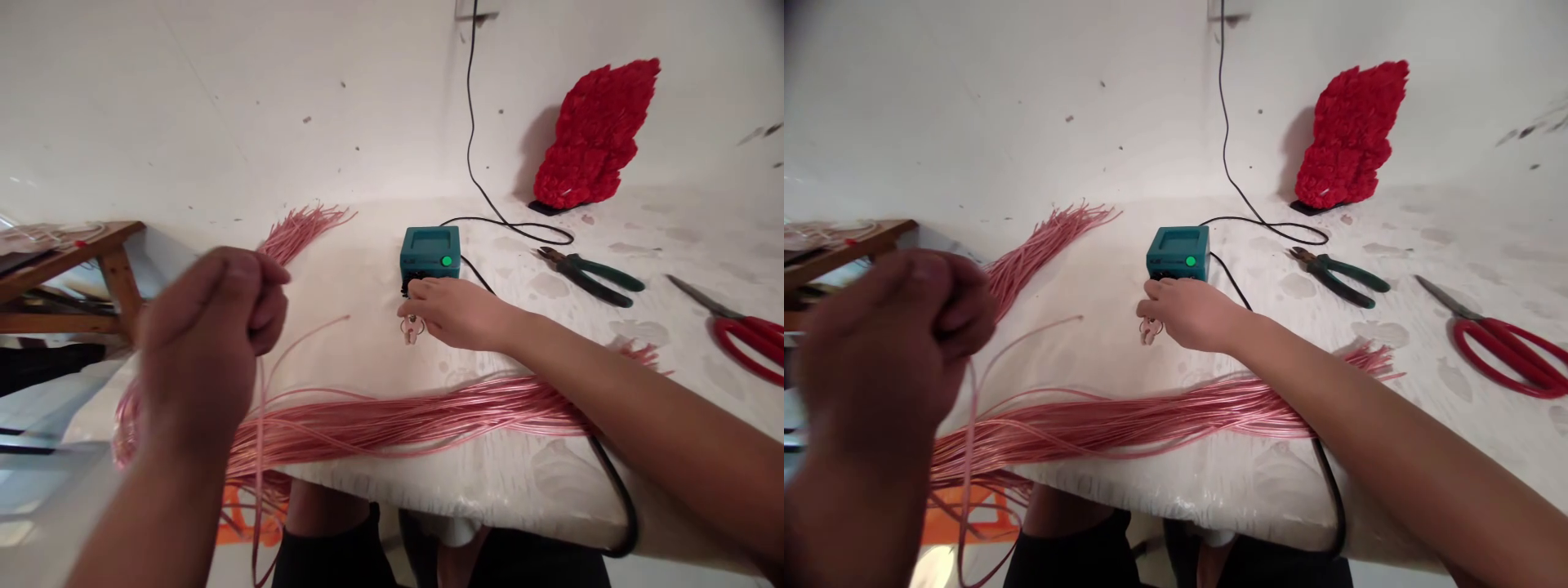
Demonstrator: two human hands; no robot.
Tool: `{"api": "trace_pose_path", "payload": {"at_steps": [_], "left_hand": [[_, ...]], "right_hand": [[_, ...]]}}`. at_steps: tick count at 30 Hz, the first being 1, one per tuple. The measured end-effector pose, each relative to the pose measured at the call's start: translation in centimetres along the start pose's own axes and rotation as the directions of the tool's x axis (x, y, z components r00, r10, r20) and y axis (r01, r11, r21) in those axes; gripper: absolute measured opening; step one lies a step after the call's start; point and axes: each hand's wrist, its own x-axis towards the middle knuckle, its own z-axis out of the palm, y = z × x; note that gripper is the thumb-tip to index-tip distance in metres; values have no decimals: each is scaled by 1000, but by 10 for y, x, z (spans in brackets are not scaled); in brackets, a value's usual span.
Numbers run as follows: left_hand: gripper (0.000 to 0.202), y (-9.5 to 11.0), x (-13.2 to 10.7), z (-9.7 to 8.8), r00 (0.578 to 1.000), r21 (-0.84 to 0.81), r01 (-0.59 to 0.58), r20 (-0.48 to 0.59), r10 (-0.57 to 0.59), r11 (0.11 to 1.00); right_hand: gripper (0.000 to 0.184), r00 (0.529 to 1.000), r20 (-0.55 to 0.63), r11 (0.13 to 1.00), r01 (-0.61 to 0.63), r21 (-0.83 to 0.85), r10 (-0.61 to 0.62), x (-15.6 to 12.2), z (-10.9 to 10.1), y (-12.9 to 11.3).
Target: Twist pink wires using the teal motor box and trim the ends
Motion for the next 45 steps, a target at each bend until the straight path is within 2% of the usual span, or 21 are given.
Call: {"api": "trace_pose_path", "payload": {"at_steps": [1, 3, 5, 7, 8, 10, 12, 13, 14, 17, 19, 22, 25, 28, 32, 35, 38, 43, 45], "left_hand": [[26, -2, 7, 10, 993, -60, -77, -95, 71, 995], [14, -9, 16, 27, 986, -106, -114, -137, 100, 988], [13, -15, 19, 38, 989, -49, -117, -94, 112, 992], [15, -17, 23, 43, 963, 99, -219, -141, 231, 971], [18, -16, 25, 44, 932, 196, -282, -175, 317, 939], [23, -13, 32, 46, 829, 385, -383, -257, 497, 839], [24, -12, 40, 49, 743, 520, -428, -262, 616, 739], [24, -14, 42, 52, 727, 552, -448, -233, 646, 704], [22, -17, 44, 56, 734, 564, -467, -182, 654, 681], [19, -31, 40, 65, 836, 549, -465, 15, 548, 695], [16, -40, 33, 68, 893, 551, -413, 86, 443, 725], [13, -45, 21, 68, 929, 578, -357, 140, 342, 733], [12, -45, 11, 66, 934, 620, -351, 179, 308, 702], [12, -46, 2, 67, 935, 655, -351, 212, 283, 669], [12, -48, -7, 69, 936, 678, -351, 237, 261, 646], [14, -46, -14, 70, 928, 686, -372, 257, 269, 625], [13, -43, -23, 74, 906, 696, -420, 278, 320, 583], [15, -42, -34, 86, 831, 674, -555, 425, 358, 488], [17, -42, -34, 90, 832, 695, -553, 431, 350, 459]], "right_hand": [[36, 1000, -8, 1000, -10, 8, 10, -1, 3, 1], [35, 999, -28, 1000, -23, 14, 24, -2, 8, 3], [32, 998, -52, 999, -41, 4, 42, -3, 13, 3], [29, 995, -71, 998, -65, -11, 64, -4, 16, 2], [28, 994, -79, 997, -75, -16, 74, -4, 18, 2], [28, 992, -89, 996, -87, -13, 86, -4, 21, 2], [29, 991, -95, 996, -93, 12, 94, -4, 24, 4], [31, 990, -100, 995, -96, 26, 98, -4, 26, 5], [32, 989, -105, 995, -97, 37, 100, -4, 27, 7], [30, 988, -125, 995, -91, 29, 94, -2, 31, 10], [25, 988, -125, 996, -86, 17, 88, -1, 32, 10], [19, 987, -118, 994, -112, -8, 110, 2, 31, 8], [15, 984, -131, 987, -134, -85, 122, 3, 31, 6], [14, 987, -143, 984, -97, -153, 75, 3, 31, 6], [20, 990, -143, 983, -48, -177, 23, 0, 32, 8], [18, 984, -175, 982, -57, -180, 25, 0, 34, 9], [19, 977, -205, 981, -89, -172, 53, 1, 36, 7], [19, 976, -200, 976, -123, -177, 86, 2, 36, 5], [19, 976, -192, 974, -135, -181, 99, 2, 36, 4]]}}
